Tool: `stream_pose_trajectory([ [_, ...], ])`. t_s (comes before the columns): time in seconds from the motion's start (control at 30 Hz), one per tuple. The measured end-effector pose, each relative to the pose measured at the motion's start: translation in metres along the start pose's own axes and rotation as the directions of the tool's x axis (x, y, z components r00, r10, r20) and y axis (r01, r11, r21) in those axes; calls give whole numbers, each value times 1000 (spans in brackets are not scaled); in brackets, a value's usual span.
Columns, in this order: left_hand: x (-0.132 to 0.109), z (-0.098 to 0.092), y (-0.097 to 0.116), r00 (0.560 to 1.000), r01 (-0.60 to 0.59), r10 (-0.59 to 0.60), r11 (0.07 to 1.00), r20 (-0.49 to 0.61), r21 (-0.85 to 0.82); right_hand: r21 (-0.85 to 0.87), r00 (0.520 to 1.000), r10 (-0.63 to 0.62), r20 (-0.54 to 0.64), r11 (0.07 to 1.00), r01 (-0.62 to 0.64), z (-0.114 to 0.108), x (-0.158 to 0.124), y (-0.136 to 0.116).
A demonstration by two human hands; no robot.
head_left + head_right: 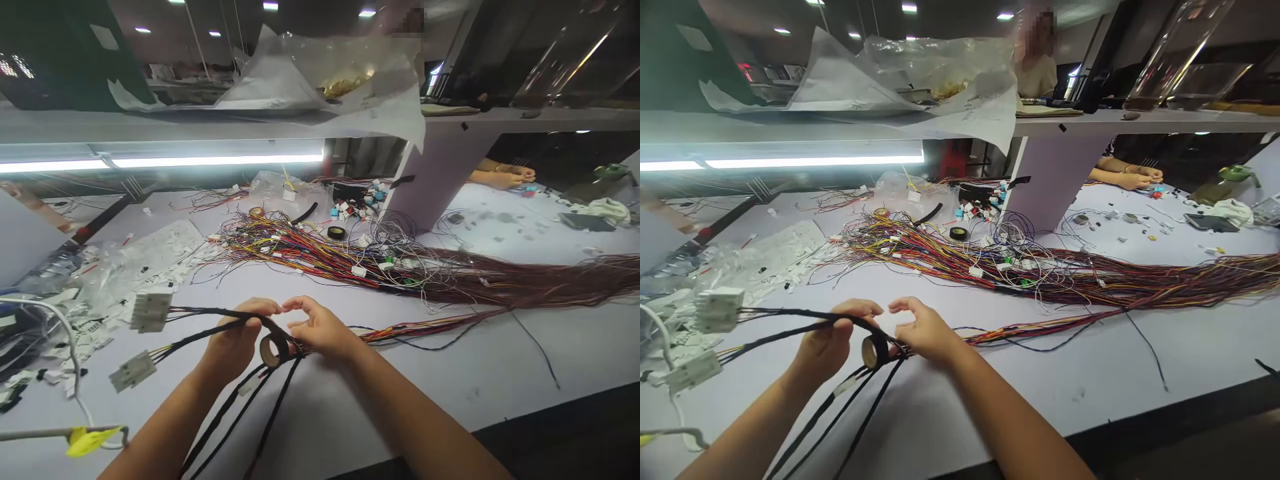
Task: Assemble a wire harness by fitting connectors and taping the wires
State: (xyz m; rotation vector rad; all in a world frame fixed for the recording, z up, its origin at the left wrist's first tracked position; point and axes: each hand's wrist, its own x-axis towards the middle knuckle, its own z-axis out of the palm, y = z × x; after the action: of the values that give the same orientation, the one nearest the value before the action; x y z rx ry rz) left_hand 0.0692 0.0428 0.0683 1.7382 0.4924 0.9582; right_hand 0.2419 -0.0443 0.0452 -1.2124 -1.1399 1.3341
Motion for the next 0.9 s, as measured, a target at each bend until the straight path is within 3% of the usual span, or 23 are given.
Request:
stream_pose_trajectory([
  [0.07, 7, 4, -1, 997, -8, 10, 1000, -73, 26, -166, 964, -264, -40, 953, 254, 0, -9, 2],
  [0.13, 9, 10, -3, 985, 92, -95, 995, -142, -28, -409, 879, -476, -26, 808, 425, 4, -15, 5],
  [0.2, 6, 16, -4, 956, 235, -253, 963, -147, -128, -572, 822, -569, -21, 681, 457, 11, -17, 9],
  [0.3, -3, 21, -10, 901, 425, -432, 895, -25, -136, -546, 805, -587, -81, 702, 457, 18, -14, 16],
  [0.4, -12, 19, -17, 880, 475, -475, 879, 11, -36, -247, 894, -413, -174, 897, 367, 14, -10, 21],
  [0.47, -15, 16, -19, 918, 397, -397, 918, 1, -11, 60, 962, -124, -242, 988, 143, 8, -5, 23],
  [0.53, -12, 13, -19, 965, 238, -243, 970, 98, 57, 284, 970, 142, -197, 955, -82, 2, 2, 24],
  [0.57, -9, 12, -18, 969, 131, -151, 985, 194, 111, 322, 966, 205, -155, 935, -147, 1, 4, 24],
  [0.63, 2, 12, -13, 928, -74, -25, 966, 372, 248, 297, 974, 206, -96, 940, -170, -1, 6, 23],
  [0.7, 13, 13, -9, 899, -189, 3, 905, 437, 381, 198, 989, 86, -124, 978, -60, 0, 0, 22],
  [0.77, 20, 16, -5, 924, -173, -26, 862, 382, 477, 20, 969, -141, -205, 989, 148, 2, -10, 22],
  [0.83, 20, 20, -5, 957, -84, -73, 856, 280, 510, -226, 884, -411, -223, 904, 364, 5, -21, 23],
  [0.9, 14, 22, -6, 976, 35, -136, 868, 169, 496, -381, 808, -561, -180, 797, 468, 9, -29, 26],
])
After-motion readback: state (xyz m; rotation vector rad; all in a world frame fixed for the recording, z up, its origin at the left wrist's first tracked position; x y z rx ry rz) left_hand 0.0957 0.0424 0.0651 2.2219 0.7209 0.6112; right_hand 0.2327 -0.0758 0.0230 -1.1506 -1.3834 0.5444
